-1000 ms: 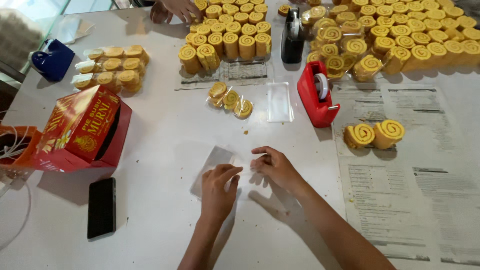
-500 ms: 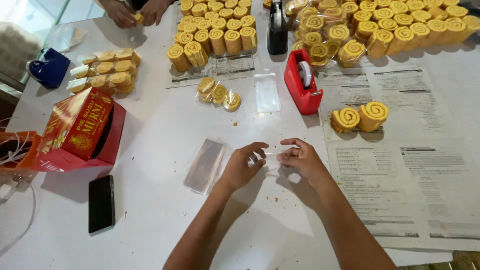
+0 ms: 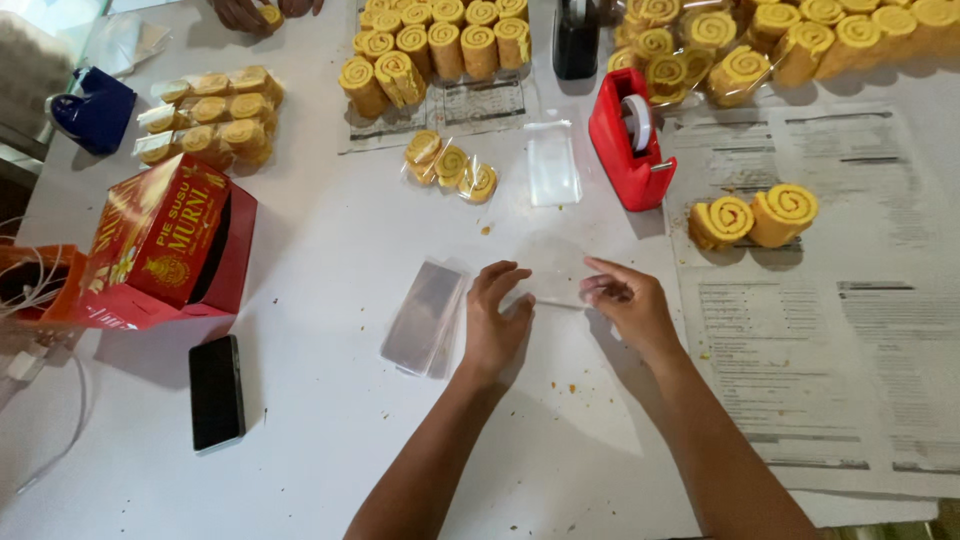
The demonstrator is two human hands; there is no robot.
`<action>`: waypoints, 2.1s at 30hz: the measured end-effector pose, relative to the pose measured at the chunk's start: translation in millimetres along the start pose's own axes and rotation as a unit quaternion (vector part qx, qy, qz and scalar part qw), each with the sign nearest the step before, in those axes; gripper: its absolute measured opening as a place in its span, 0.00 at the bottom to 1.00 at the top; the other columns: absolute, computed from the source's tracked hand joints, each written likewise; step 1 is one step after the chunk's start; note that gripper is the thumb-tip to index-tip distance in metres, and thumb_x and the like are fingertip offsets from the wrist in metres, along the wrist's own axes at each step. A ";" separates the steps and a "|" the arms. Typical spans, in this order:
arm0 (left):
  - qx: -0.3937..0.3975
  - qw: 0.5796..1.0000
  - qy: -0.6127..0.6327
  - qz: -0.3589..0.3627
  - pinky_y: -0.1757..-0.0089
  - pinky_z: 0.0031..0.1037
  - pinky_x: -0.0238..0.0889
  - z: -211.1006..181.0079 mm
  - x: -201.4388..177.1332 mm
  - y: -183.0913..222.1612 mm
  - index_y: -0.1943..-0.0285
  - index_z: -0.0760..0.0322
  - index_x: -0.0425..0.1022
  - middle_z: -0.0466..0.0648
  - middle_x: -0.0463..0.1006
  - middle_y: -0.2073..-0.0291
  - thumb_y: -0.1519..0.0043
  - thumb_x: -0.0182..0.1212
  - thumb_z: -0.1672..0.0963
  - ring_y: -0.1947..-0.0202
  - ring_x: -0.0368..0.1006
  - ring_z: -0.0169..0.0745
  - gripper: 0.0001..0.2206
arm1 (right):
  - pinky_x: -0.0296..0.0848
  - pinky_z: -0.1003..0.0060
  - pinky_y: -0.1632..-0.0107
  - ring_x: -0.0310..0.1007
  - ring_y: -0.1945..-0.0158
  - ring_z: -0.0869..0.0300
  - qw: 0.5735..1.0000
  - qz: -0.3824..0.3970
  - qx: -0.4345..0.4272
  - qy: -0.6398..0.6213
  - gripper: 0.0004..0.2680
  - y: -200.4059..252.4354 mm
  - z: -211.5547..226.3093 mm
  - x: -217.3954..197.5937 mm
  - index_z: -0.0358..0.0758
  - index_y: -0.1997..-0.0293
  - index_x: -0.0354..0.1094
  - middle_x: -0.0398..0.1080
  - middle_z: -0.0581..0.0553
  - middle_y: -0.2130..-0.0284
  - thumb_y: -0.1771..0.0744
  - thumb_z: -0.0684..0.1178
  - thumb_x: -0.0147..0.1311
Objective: The person picks up a spiral cake and slides it into a plastic bag, then moves the packaged cake into a blue plastic crate.
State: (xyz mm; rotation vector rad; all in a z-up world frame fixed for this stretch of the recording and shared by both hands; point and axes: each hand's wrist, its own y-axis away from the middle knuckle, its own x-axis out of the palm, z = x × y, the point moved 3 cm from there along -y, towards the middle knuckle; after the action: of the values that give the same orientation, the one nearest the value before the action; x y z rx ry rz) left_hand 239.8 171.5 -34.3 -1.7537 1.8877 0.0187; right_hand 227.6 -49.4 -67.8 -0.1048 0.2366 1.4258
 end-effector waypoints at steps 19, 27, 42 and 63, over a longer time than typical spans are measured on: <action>0.030 0.977 -0.171 0.125 0.43 0.57 0.50 11.1 16.2 11.2 0.56 0.55 0.85 0.52 0.73 0.37 0.45 0.58 0.61 0.37 0.62 0.59 0.13 | 0.79 0.58 0.58 0.75 0.57 0.44 0.916 -0.229 -0.137 0.301 0.21 -0.8 33.6 -81.4 0.27 0.41 0.69 0.70 0.31 0.55 0.37 0.46 0.69; -0.022 0.981 -0.172 0.080 0.42 0.50 0.50 -13.8 16.7 7.3 0.57 0.51 0.84 0.42 0.76 0.42 0.42 0.57 0.58 0.40 0.68 0.46 0.11 | 0.77 0.35 0.55 0.76 0.51 0.36 0.860 -0.202 -0.016 0.468 0.27 -34.1 54.4 -128.8 0.43 0.33 0.63 0.65 0.40 0.42 0.39 0.56 0.66; -0.080 0.981 -0.170 0.038 0.43 0.43 0.47 -29.5 28.1 -10.4 0.64 0.53 0.82 0.47 0.79 0.45 0.48 0.55 0.61 0.44 0.72 0.41 0.11 | 0.76 0.49 0.66 0.78 0.56 0.43 0.783 0.017 0.070 0.617 0.30 -77.5 54.6 -149.3 0.52 0.27 0.52 0.71 0.42 0.44 0.37 0.63 0.58; -0.089 0.969 -0.229 -0.022 0.57 0.40 0.58 -9.5 -9.6 7.9 0.45 0.63 0.79 0.50 0.74 0.53 0.42 0.66 0.55 0.54 0.71 0.52 0.16 | 0.76 0.53 0.48 0.75 0.48 0.43 0.915 0.079 -0.113 0.379 0.25 15.9 62.7 35.3 0.34 0.41 0.69 0.72 0.35 0.55 0.41 0.55 0.67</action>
State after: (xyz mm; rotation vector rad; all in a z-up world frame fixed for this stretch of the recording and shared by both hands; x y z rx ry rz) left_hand 228.7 177.9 -25.2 -1.7207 1.5453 0.5453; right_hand 222.6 0.3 -13.7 -0.8558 0.7301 1.5149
